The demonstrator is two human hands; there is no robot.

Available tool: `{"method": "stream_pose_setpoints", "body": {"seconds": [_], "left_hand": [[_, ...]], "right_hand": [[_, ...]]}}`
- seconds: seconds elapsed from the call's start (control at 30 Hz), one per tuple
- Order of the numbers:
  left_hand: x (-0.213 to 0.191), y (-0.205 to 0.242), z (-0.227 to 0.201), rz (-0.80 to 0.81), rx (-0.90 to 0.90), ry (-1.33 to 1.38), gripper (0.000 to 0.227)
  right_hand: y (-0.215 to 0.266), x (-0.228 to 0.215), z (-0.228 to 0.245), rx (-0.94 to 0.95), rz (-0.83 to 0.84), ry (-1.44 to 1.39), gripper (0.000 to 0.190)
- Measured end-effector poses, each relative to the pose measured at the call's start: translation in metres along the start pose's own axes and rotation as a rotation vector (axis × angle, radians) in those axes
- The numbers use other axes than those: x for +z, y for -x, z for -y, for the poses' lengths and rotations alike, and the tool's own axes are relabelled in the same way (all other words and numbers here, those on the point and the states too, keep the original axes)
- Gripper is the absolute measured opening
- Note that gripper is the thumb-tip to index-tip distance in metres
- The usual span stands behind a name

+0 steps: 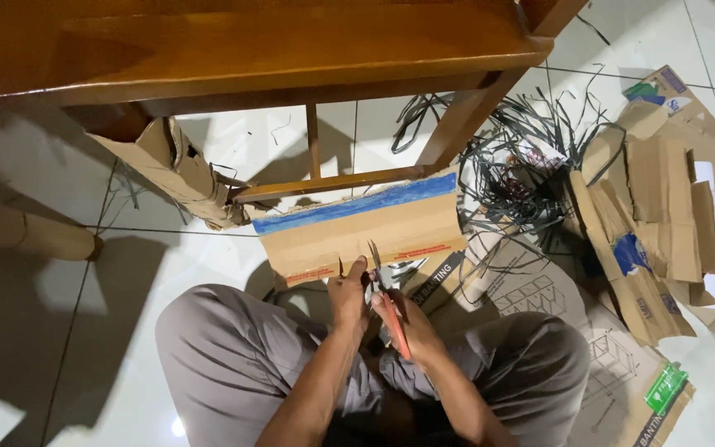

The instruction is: Unpacking a wooden chair by removing cardboard protection from its legs using a utility knife

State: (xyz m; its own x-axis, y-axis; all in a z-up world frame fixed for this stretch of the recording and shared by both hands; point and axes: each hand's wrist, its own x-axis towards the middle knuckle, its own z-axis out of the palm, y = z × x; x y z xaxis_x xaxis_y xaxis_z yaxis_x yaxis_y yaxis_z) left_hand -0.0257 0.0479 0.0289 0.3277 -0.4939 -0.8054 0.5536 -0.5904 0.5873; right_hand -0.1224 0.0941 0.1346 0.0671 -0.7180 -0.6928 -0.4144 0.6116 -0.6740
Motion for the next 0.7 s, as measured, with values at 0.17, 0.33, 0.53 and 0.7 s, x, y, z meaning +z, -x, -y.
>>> {"method": "stream_pose_setpoints", "body": {"seconds": [0.17,0.33,0.53,0.7], "left_hand": [[-0.001,-0.005,0.011,0.104,0.185,0.066,0.060],[0.002,-0.021,0.022,0.091,0.164,0.081,0.043],[0.004,-0.011,0.015,0.099,0.043,0.200,0.031],[0.005,-0.027,0.025,0.096,0.022,0.249,0.022]], "right_hand": [[-0.017,0.005,-0.020,-0.031,-0.082,0.184,0.060],[-0.029,0.016,-0.037,-0.233,-0.224,0.305,0.055],[-0.033,0.023,-0.051,-0.214,-0.307,0.226,0.041],[-0.040,0.022,-0.063,-0.245,-0.329,0.245,0.040]]}}
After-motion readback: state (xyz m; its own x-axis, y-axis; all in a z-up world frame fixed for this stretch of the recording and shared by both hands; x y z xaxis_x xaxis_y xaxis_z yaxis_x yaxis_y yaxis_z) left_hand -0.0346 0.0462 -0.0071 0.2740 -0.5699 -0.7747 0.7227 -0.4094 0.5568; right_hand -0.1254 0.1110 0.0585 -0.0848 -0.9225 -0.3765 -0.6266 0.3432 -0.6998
